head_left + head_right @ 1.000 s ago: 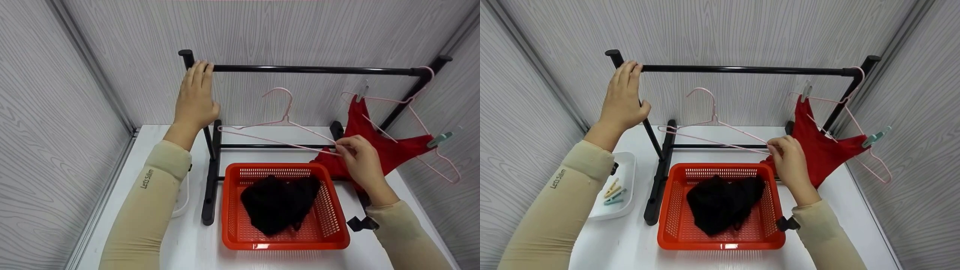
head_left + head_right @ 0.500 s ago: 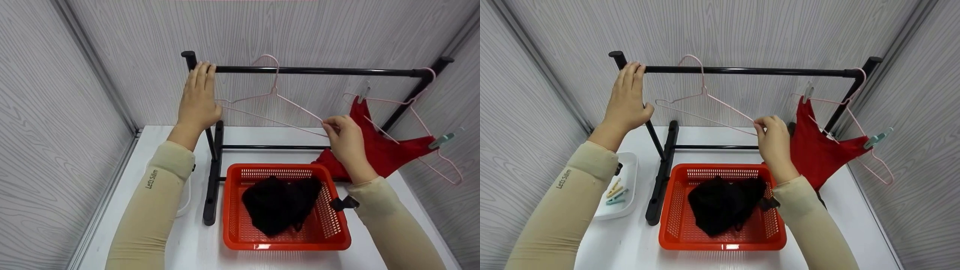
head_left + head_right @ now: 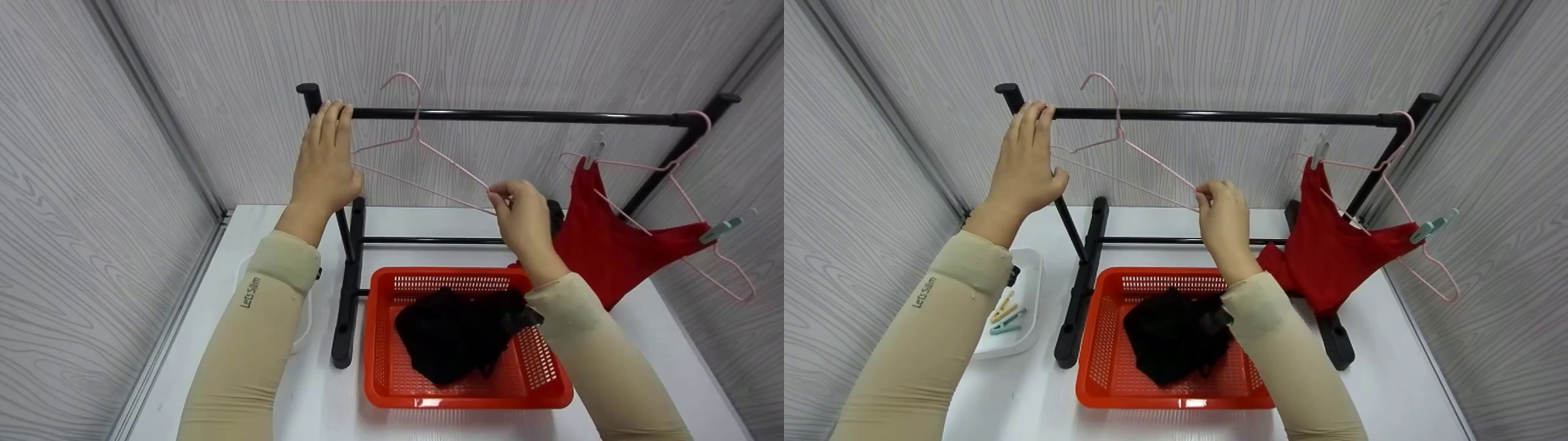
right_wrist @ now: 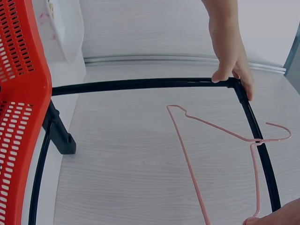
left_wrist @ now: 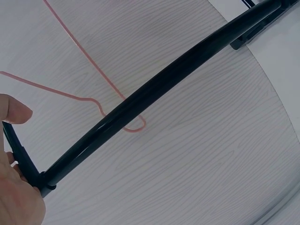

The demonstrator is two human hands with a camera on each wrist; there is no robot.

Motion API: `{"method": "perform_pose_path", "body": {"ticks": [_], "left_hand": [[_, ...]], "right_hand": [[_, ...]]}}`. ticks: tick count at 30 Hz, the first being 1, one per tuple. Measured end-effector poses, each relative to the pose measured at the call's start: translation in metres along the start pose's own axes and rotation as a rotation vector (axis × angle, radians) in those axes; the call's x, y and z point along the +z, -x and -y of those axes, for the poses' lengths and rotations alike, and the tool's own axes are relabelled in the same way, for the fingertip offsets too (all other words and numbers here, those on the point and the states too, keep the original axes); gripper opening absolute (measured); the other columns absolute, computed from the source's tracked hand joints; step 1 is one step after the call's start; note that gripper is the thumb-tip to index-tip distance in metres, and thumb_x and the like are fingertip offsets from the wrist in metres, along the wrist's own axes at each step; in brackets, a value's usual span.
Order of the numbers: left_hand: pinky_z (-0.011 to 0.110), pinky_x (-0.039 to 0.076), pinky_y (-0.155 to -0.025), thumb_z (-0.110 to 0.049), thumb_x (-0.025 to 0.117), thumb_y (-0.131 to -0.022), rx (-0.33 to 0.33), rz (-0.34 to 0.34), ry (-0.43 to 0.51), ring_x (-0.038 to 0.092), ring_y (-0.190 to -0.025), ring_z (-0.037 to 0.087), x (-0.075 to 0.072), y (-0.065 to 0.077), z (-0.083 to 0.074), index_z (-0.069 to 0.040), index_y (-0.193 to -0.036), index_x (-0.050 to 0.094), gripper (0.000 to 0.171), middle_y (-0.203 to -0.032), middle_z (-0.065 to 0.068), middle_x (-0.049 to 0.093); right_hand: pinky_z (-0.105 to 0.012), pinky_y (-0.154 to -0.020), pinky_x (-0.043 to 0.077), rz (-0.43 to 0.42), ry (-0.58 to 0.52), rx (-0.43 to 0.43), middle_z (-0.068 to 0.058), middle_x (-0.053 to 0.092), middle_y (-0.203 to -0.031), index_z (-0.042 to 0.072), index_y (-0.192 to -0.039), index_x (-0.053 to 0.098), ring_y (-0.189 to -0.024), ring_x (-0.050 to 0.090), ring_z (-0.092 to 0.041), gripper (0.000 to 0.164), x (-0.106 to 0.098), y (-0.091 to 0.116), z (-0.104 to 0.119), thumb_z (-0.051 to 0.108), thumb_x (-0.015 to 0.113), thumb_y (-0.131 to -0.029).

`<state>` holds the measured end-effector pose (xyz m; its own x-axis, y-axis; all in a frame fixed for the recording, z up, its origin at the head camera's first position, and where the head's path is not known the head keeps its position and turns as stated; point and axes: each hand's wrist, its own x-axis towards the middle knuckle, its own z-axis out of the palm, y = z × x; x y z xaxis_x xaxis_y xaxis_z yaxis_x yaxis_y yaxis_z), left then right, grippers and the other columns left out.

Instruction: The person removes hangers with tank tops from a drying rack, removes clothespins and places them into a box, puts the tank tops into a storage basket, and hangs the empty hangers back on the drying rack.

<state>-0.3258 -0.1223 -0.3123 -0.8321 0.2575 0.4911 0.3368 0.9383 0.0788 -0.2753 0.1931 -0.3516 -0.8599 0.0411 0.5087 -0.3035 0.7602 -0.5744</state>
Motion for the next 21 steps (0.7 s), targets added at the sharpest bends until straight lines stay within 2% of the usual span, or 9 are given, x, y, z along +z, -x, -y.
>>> {"method": "perform_pose_path", "body": {"ticks": [5, 13, 21], "left_hand": [[0.034, -0.007, -0.121, -0.008, 0.051, -0.082, 0.000, -0.002, -0.003, 0.002, -0.153, 0.029, 0.001, -0.001, 0.000, -0.004, -0.159, 0.008, 0.088, -0.164, 0.016, 0.011], [0.036, -0.005, -0.122, -0.006, 0.051, -0.082, -0.003, -0.014, 0.011, 0.002, -0.153, 0.029, 0.002, -0.001, 0.000, -0.004, -0.159, 0.009, 0.088, -0.164, 0.016, 0.012], [0.035, -0.006, -0.121, -0.005, 0.051, -0.082, -0.007, -0.024, 0.017, 0.003, -0.153, 0.029, 0.003, -0.001, 0.001, -0.005, -0.159, 0.009, 0.088, -0.163, 0.016, 0.012]], "right_hand": [[-0.044, -0.076, 0.048, 0.001, -0.008, -0.026, -0.016, 0.068, -0.097, 0.000, -0.100, 0.074, -0.085, 0.061, -0.030, 0.014, 0.013, 0.002, 0.006, 0.010, 0.066, -0.097], [-0.048, -0.085, 0.048, 0.037, -0.021, -0.021, -0.016, 0.069, -0.096, 0.000, -0.098, 0.074, -0.095, 0.064, -0.032, 0.011, 0.033, 0.011, 0.006, 0.009, 0.067, -0.096], [-0.048, -0.083, 0.048, 0.050, -0.037, -0.024, -0.015, 0.068, -0.094, 0.000, -0.097, 0.073, -0.092, 0.064, -0.032, 0.009, 0.049, 0.023, 0.006, 0.007, 0.068, -0.094]]}}
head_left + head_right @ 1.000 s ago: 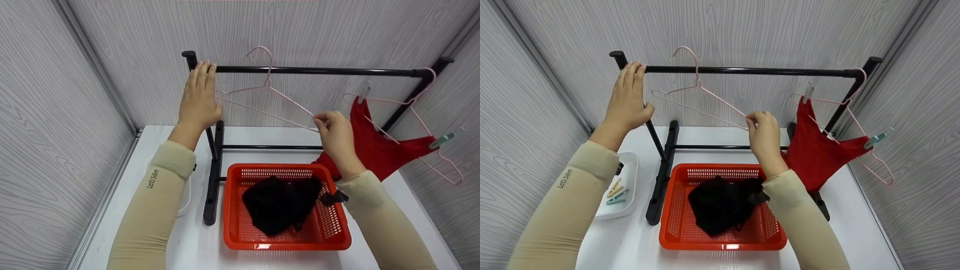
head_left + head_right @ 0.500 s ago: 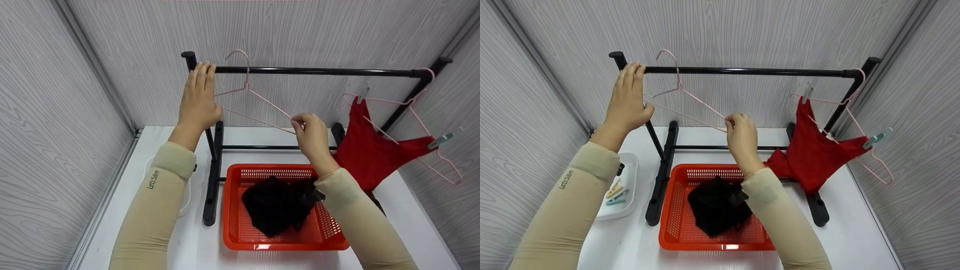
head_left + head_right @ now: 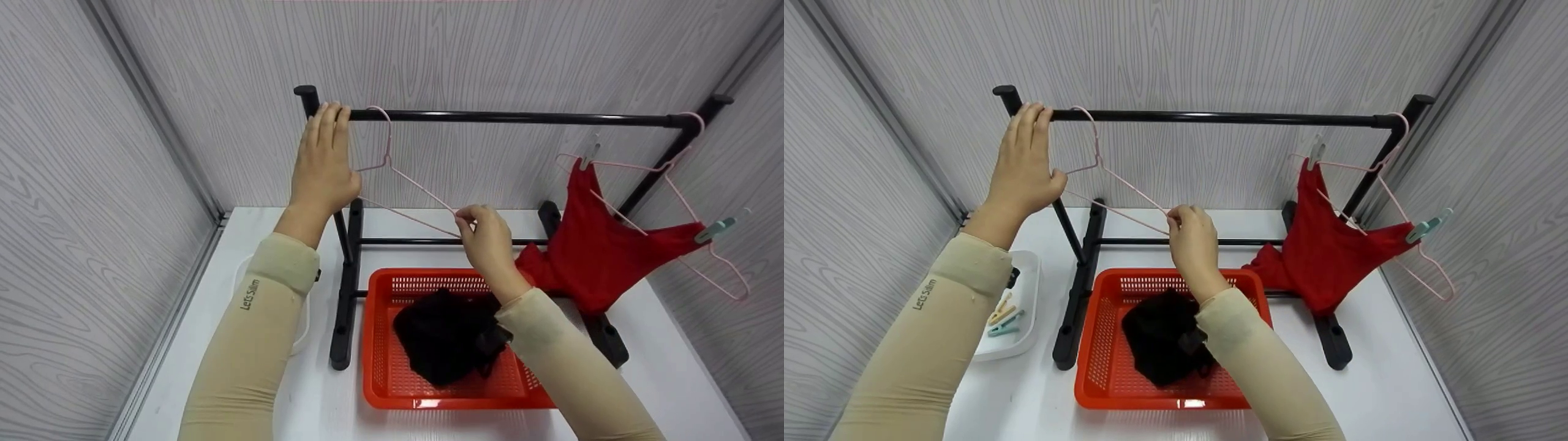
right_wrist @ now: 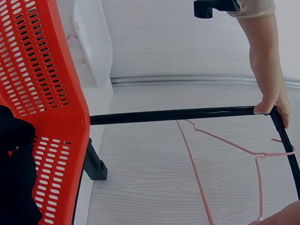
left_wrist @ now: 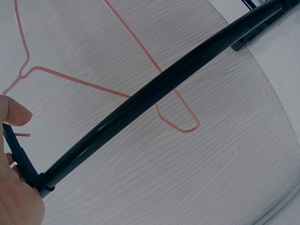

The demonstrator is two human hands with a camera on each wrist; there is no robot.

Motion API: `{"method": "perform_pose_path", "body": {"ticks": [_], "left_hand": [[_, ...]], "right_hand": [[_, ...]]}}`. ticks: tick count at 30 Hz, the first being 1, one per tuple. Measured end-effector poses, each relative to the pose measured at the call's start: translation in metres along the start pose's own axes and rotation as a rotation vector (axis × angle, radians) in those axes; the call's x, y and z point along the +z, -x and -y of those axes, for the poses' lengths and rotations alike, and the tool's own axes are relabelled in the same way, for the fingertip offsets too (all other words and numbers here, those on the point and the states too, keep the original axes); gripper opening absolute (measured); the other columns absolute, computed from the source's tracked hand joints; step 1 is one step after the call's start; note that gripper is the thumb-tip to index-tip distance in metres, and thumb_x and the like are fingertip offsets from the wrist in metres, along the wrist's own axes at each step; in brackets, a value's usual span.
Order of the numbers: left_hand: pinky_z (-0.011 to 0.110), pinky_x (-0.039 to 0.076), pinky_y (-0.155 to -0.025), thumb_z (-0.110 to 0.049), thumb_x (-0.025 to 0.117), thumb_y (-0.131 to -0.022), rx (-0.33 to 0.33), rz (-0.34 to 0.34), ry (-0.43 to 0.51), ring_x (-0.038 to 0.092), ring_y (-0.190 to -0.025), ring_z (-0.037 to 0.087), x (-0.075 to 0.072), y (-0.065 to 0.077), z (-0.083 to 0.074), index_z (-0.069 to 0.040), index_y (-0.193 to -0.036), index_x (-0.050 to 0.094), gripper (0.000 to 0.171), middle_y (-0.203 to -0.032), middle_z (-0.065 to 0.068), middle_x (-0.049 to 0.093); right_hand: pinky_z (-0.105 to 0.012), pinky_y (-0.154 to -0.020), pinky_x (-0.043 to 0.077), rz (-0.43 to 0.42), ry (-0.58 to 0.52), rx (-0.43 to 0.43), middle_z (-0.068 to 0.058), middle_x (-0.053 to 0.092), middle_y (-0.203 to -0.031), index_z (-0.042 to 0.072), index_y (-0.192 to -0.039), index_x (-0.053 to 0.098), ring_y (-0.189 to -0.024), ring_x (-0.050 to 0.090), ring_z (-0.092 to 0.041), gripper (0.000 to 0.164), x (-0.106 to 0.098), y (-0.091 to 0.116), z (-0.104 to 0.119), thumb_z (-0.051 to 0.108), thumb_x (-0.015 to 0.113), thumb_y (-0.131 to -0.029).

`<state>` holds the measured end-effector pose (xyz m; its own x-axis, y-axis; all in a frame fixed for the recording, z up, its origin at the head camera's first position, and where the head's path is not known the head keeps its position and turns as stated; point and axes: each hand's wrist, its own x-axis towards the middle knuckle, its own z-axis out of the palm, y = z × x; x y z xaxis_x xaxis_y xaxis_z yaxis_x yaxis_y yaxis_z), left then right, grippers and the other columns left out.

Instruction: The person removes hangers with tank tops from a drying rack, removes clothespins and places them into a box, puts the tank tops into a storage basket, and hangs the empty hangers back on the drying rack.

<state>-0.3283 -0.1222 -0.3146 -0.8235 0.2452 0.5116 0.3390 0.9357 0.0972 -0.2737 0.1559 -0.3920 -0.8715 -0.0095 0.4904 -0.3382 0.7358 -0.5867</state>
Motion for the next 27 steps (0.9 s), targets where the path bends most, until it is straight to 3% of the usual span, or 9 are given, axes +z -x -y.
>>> {"method": "perform_pose_path", "body": {"ticks": [10, 18, 27], "left_hand": [[0.035, -0.006, -0.121, -0.010, 0.055, -0.083, 0.007, -0.018, -0.007, 0.003, -0.153, 0.029, 0.000, 0.001, 0.004, -0.004, -0.159, 0.009, 0.089, -0.163, 0.016, 0.013], [0.036, -0.004, -0.122, -0.010, 0.053, -0.084, 0.010, -0.035, -0.007, 0.004, -0.153, 0.030, 0.000, 0.001, 0.004, -0.004, -0.158, 0.011, 0.086, -0.163, 0.017, 0.015], [0.036, -0.005, -0.122, -0.010, 0.054, -0.083, 0.008, -0.037, -0.010, 0.004, -0.153, 0.030, 0.001, 0.002, 0.004, -0.003, -0.158, 0.011, 0.087, -0.163, 0.017, 0.014]], "right_hand": [[-0.035, -0.066, 0.045, 0.061, -0.032, 0.001, -0.010, 0.069, -0.092, 0.003, -0.098, 0.073, -0.071, 0.058, -0.022, 0.008, 0.007, 0.011, 0.007, 0.009, 0.068, -0.095], [-0.033, -0.064, 0.047, 0.118, -0.062, -0.006, -0.007, 0.065, -0.087, 0.004, -0.100, 0.072, -0.071, 0.057, -0.019, 0.010, 0.016, 0.020, 0.012, 0.010, 0.068, -0.095], [-0.032, -0.064, 0.049, 0.117, -0.109, -0.028, -0.007, 0.068, -0.087, 0.003, -0.102, 0.072, -0.070, 0.058, -0.018, 0.012, 0.021, 0.029, 0.016, 0.011, 0.068, -0.094]]}}
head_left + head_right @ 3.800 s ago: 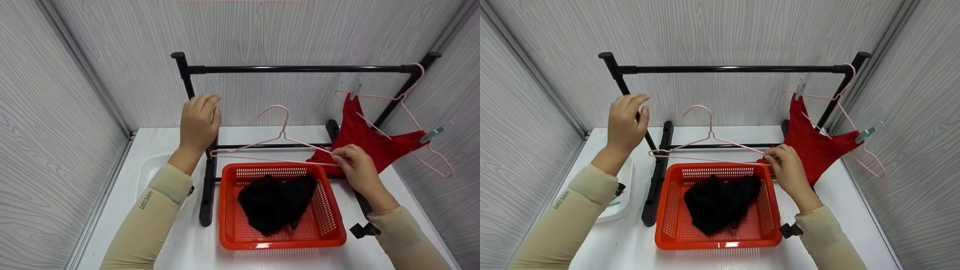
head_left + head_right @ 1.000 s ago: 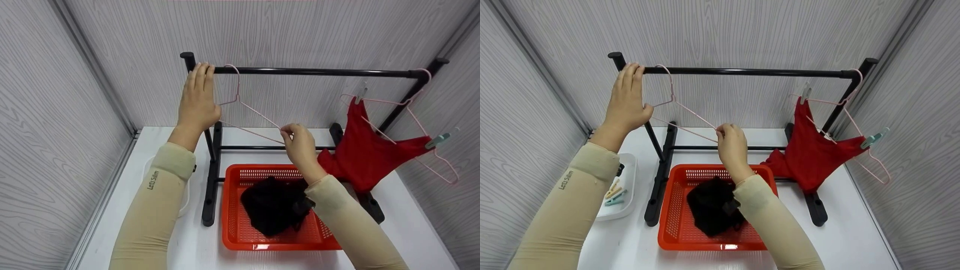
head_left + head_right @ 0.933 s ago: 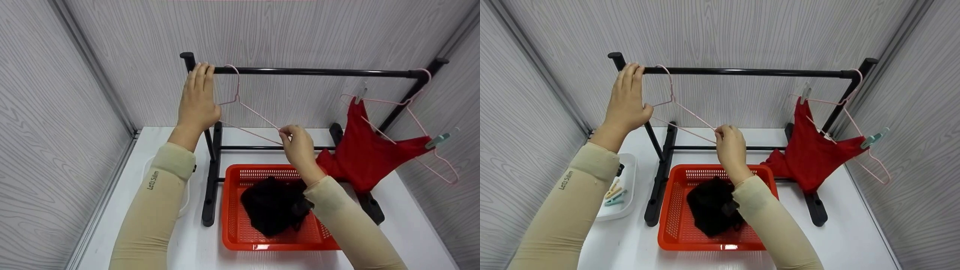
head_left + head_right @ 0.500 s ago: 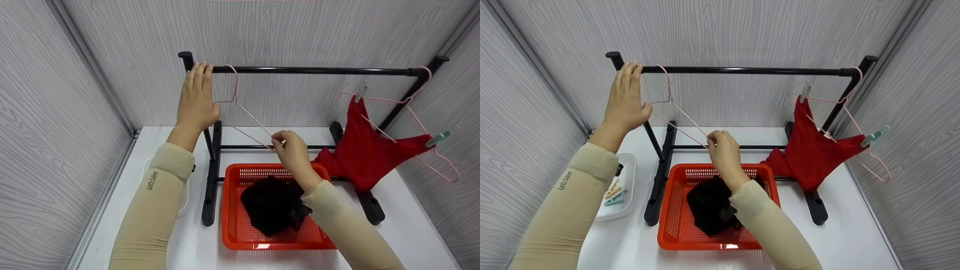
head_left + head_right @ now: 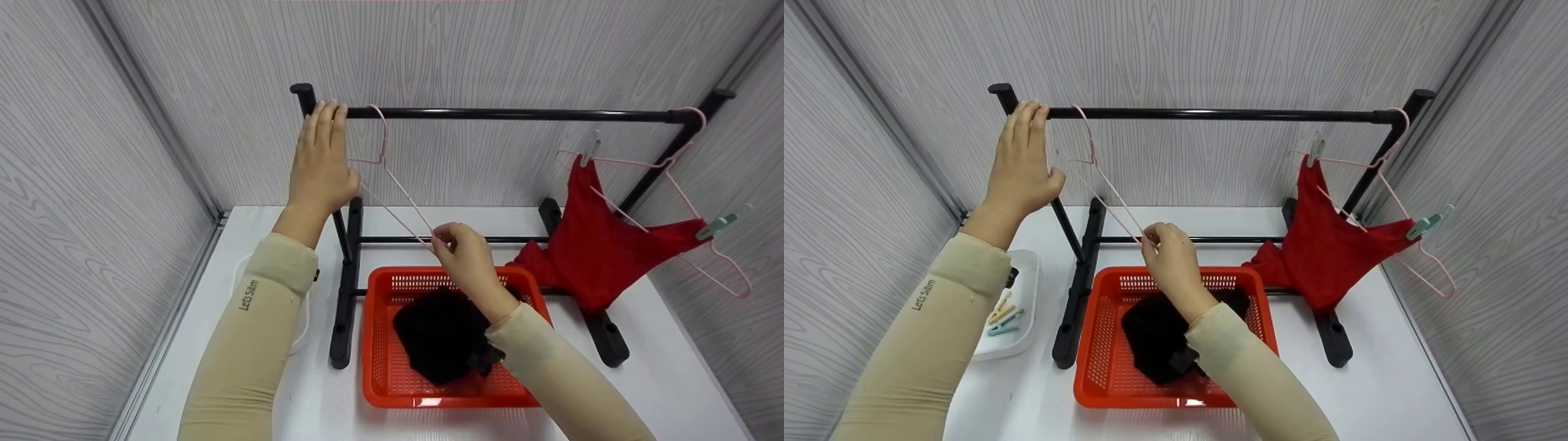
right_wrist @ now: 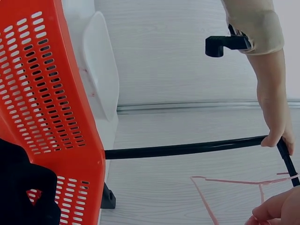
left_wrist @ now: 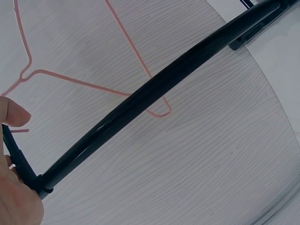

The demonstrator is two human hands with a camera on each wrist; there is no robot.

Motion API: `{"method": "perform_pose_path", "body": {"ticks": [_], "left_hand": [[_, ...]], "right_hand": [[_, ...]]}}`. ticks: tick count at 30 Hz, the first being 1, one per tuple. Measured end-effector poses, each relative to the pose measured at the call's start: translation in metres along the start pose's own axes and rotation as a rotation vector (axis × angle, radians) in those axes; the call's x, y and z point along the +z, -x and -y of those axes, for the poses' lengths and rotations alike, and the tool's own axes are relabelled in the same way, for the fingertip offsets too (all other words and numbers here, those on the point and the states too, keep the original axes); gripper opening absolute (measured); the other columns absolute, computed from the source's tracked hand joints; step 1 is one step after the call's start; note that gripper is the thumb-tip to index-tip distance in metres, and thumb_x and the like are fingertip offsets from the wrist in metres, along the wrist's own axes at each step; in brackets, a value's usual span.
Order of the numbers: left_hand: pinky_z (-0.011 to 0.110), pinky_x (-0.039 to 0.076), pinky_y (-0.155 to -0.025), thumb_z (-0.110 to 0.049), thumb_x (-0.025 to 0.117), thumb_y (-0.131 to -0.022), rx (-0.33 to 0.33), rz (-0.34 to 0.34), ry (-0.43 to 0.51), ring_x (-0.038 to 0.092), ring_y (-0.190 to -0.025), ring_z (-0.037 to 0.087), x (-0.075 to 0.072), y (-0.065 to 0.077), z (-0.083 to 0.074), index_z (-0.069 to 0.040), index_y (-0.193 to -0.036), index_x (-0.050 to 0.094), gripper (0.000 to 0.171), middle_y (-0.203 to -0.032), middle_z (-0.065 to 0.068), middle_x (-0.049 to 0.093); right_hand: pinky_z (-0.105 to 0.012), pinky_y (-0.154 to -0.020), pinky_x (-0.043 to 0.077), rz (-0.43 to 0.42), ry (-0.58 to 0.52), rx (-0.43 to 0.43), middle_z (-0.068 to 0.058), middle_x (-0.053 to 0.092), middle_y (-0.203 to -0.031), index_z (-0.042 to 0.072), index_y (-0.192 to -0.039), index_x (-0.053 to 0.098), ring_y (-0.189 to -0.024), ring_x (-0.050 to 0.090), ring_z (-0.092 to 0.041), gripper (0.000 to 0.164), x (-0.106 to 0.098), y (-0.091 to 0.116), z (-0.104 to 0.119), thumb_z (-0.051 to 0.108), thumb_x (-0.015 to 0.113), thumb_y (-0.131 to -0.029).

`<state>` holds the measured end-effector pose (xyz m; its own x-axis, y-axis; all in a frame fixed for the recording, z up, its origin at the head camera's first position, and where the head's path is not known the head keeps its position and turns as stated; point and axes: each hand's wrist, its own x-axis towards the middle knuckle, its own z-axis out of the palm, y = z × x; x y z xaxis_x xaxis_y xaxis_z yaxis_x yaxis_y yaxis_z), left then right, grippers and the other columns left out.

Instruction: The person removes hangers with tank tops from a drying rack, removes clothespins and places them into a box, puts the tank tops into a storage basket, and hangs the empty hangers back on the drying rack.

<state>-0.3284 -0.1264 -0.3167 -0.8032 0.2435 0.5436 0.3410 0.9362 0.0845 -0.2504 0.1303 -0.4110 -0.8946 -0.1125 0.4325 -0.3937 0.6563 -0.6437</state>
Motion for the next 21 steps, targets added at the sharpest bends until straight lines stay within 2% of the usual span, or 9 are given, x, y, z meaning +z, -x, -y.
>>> {"method": "perform_pose_path", "body": {"ticks": [4, 11, 15, 21], "left_hand": [[0.036, -0.004, -0.122, -0.009, 0.053, -0.083, -0.002, 0.003, 0.000, 0.003, -0.153, 0.030, 0.000, 0.000, 0.001, -0.004, -0.159, 0.010, 0.087, -0.163, 0.017, 0.013], [0.036, -0.006, -0.122, -0.011, 0.055, -0.084, -0.021, 0.034, 0.000, 0.000, -0.153, 0.029, -0.002, 0.000, 0.000, -0.005, -0.159, 0.007, 0.089, -0.164, 0.016, 0.010], [0.035, -0.007, -0.121, -0.012, 0.055, -0.085, -0.028, 0.050, 0.004, -0.001, -0.153, 0.028, -0.003, 0.001, -0.001, -0.005, -0.159, 0.006, 0.090, -0.165, 0.015, 0.009], [0.036, -0.006, -0.121, -0.009, 0.051, -0.083, -0.021, 0.031, -0.002, 0.001, -0.153, 0.029, -0.003, 0.001, 0.001, -0.005, -0.159, 0.007, 0.088, -0.164, 0.016, 0.011]], "right_hand": [[-0.031, -0.063, 0.049, -0.002, -0.007, -0.007, -0.006, 0.068, -0.088, 0.004, -0.102, 0.072, -0.070, 0.057, -0.016, 0.011, 0.004, 0.003, 0.000, 0.011, 0.067, -0.094], [-0.032, -0.063, 0.048, -0.023, 0.012, -0.071, -0.004, 0.067, -0.085, 0.005, -0.097, 0.073, -0.067, 0.056, -0.015, 0.008, 0.006, 0.006, -0.003, 0.008, 0.067, -0.092], [-0.031, -0.063, 0.047, -0.023, 0.007, -0.069, -0.004, 0.067, -0.084, 0.005, -0.096, 0.073, -0.066, 0.056, -0.014, 0.008, 0.005, 0.009, -0.003, 0.007, 0.066, -0.092], [-0.031, -0.062, 0.047, -0.031, 0.000, -0.078, -0.004, 0.067, -0.083, 0.005, -0.096, 0.073, -0.065, 0.056, -0.015, 0.007, 0.000, 0.012, 0.000, 0.006, 0.068, -0.091]]}}
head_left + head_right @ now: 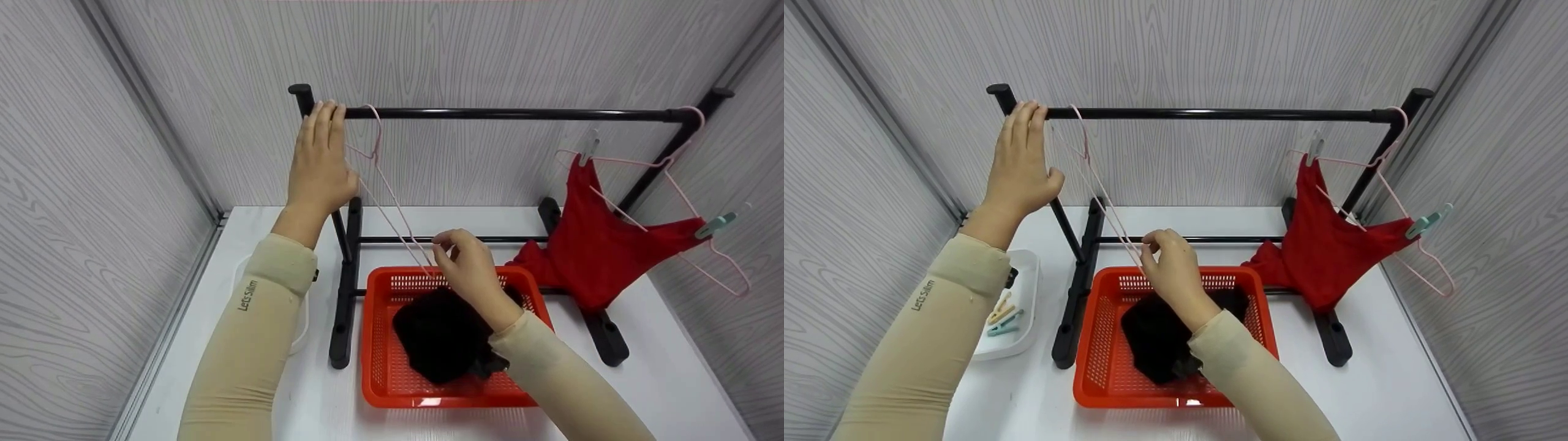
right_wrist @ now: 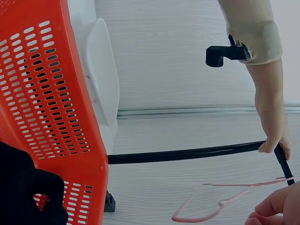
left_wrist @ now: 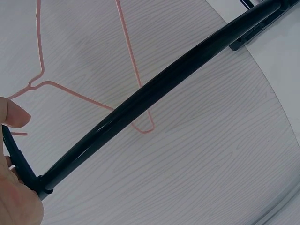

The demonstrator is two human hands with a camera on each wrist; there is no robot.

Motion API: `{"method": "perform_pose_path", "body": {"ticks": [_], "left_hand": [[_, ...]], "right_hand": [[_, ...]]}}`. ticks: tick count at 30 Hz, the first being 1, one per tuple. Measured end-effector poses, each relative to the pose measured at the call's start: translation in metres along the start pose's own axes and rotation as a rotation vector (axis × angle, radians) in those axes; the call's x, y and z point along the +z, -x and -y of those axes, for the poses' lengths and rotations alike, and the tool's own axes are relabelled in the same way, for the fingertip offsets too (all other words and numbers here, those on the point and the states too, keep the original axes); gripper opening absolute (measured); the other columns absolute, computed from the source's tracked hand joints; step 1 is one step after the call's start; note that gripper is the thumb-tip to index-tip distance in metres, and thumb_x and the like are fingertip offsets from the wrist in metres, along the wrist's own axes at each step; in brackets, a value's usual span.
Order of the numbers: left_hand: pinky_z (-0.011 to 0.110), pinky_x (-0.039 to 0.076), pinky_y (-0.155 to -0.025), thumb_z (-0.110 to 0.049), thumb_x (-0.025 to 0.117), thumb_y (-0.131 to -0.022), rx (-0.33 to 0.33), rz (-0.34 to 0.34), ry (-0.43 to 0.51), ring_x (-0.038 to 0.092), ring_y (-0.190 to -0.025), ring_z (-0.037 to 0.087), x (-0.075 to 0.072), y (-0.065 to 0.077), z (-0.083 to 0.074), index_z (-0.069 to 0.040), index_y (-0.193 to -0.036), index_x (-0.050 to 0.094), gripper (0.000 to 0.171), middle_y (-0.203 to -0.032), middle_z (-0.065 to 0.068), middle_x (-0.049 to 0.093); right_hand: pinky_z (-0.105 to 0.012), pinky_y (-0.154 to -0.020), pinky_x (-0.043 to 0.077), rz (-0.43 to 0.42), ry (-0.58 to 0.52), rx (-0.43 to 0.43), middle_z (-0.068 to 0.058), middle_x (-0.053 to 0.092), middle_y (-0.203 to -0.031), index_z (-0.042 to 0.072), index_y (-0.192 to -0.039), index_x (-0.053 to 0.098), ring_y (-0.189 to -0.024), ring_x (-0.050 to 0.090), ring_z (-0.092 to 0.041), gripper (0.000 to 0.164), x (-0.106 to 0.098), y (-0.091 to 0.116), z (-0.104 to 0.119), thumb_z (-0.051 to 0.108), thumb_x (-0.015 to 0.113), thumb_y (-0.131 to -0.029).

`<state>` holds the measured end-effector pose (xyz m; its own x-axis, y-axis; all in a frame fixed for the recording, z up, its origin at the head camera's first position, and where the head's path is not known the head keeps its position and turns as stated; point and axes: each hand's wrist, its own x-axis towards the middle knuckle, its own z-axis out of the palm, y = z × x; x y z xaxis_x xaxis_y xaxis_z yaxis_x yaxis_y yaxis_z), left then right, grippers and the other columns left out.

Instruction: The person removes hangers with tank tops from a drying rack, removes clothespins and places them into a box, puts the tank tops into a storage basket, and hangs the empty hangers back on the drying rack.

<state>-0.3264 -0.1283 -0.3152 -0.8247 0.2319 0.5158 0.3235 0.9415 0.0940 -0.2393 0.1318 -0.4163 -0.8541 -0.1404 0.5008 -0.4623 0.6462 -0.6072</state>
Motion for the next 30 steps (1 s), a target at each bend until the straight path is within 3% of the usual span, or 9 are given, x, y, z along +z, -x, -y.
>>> {"method": "perform_pose_path", "body": {"ticks": [11, 17, 30], "left_hand": [[0.036, -0.005, -0.122, -0.007, 0.049, -0.082, 0.010, -0.007, -0.022, 0.001, -0.153, 0.030, 0.000, 0.002, 0.001, -0.004, -0.159, 0.007, 0.087, -0.164, 0.017, 0.010], [0.037, -0.005, -0.122, -0.006, 0.047, -0.082, 0.024, -0.006, -0.015, 0.000, -0.153, 0.030, 0.000, 0.002, 0.000, -0.004, -0.159, 0.007, 0.087, -0.164, 0.017, 0.010], [0.036, -0.008, -0.121, -0.002, 0.047, -0.084, 0.016, 0.030, -0.030, -0.006, -0.153, 0.028, -0.003, 0.002, -0.001, -0.004, -0.160, 0.002, 0.088, -0.166, 0.015, 0.002]], "right_hand": [[-0.031, -0.066, 0.048, -0.029, -0.014, -0.025, -0.005, 0.066, -0.086, 0.005, -0.097, 0.073, -0.070, 0.057, -0.018, 0.006, -0.014, 0.010, -0.005, 0.006, 0.068, -0.092], [-0.028, -0.063, 0.047, -0.061, -0.021, -0.030, -0.005, 0.067, -0.087, 0.004, -0.098, 0.073, -0.069, 0.055, -0.014, 0.007, -0.030, 0.015, -0.006, 0.004, 0.069, -0.092], [-0.022, -0.061, 0.042, -0.128, 0.001, -0.051, -0.004, 0.067, -0.084, 0.003, -0.097, 0.073, -0.066, 0.054, -0.013, 0.008, -0.056, 0.019, -0.011, 0.002, 0.070, -0.090]]}}
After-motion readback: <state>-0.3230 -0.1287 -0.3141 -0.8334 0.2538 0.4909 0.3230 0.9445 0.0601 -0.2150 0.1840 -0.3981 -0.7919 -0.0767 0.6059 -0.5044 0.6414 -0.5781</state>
